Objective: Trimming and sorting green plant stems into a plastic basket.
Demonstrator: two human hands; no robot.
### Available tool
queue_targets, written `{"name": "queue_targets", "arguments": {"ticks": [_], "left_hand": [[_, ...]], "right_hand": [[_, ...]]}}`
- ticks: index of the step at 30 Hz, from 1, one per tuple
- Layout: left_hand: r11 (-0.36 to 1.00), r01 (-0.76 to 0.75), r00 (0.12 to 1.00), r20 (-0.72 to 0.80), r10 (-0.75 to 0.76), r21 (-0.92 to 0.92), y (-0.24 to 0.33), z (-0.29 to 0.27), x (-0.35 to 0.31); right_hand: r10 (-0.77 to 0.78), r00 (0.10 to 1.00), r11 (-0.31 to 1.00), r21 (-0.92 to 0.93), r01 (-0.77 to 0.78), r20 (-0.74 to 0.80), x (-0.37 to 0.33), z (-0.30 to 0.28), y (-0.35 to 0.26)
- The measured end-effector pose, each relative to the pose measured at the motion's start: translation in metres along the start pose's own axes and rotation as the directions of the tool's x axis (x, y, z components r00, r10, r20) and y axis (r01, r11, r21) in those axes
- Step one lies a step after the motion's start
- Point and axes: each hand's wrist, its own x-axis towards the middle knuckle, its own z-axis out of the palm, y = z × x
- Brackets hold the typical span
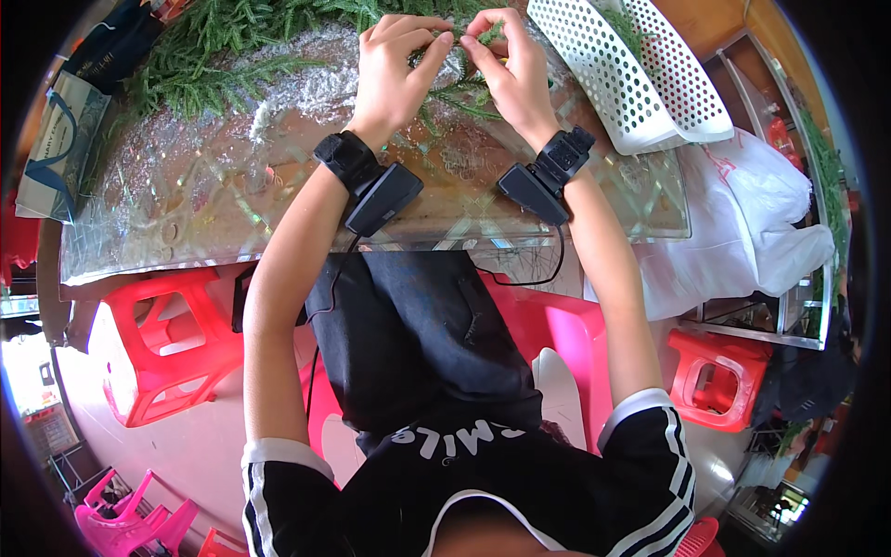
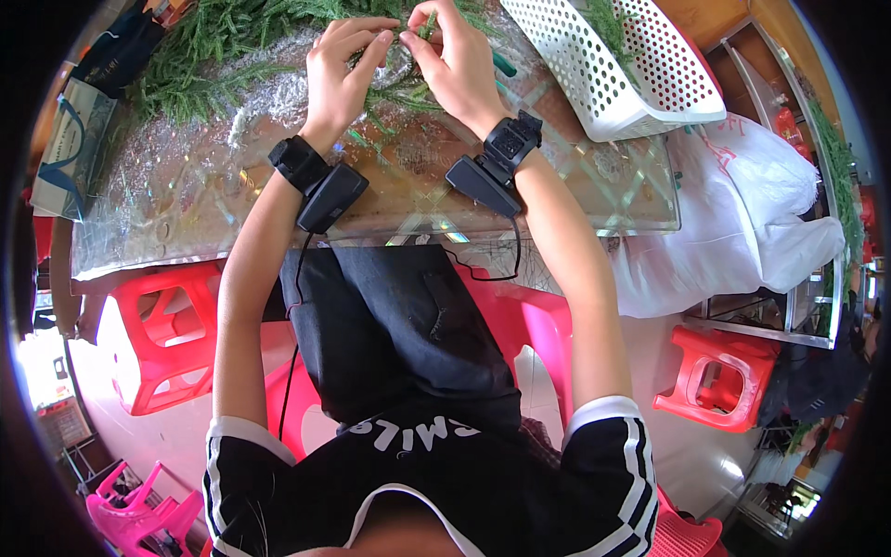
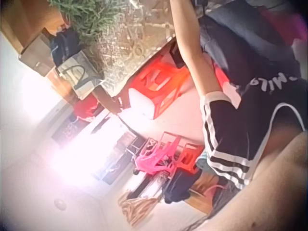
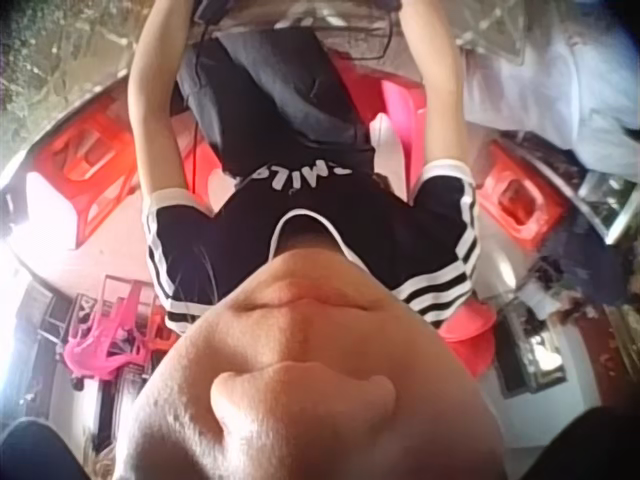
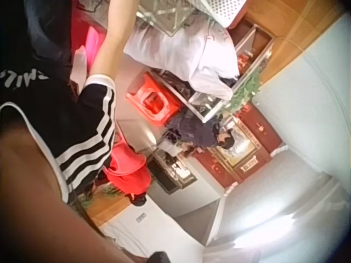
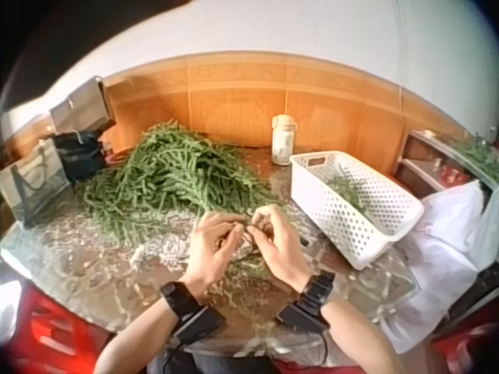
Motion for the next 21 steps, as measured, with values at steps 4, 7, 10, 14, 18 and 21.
{"name": "queue_targets", "arguments": {"ticks": [4,7,10,14,18,21], "left_hand": [[1.000,0.009,1.000,0.007,-0.009,0.001,-0.002,0.003,-0.001],[0.999,0.033,0.999,0.031,-0.033,-0.003,-0.003,0.002,-0.002],[0.999,0.037,0.999,0.019,-0.037,-0.016,-0.003,0.002,-0.002],[1.000,0.025,1.000,0.006,-0.025,-0.008,-0.004,0.002,-0.002],[0.999,0.025,1.000,0.002,-0.026,0.030,-0.005,0.002,-0.001],[0.999,0.008,1.000,-0.009,-0.008,0.041,-0.006,0.003,-0.001]], "right_hand": [[-0.112,0.992,0.994,-0.018,0.111,-0.053,0.000,0.002,0.007],[-0.067,0.998,0.997,-0.042,0.066,-0.011,0.000,0.002,0.012],[0.005,1.000,1.000,0.009,-0.005,-0.006,0.001,0.003,0.015],[-0.052,0.999,0.999,-0.007,0.052,-0.013,0.001,0.004,0.015],[-0.060,0.998,0.998,-0.011,0.060,-0.025,0.002,0.005,0.015],[-0.069,0.997,0.997,-0.038,0.069,-0.019,0.001,0.005,0.018]]}}
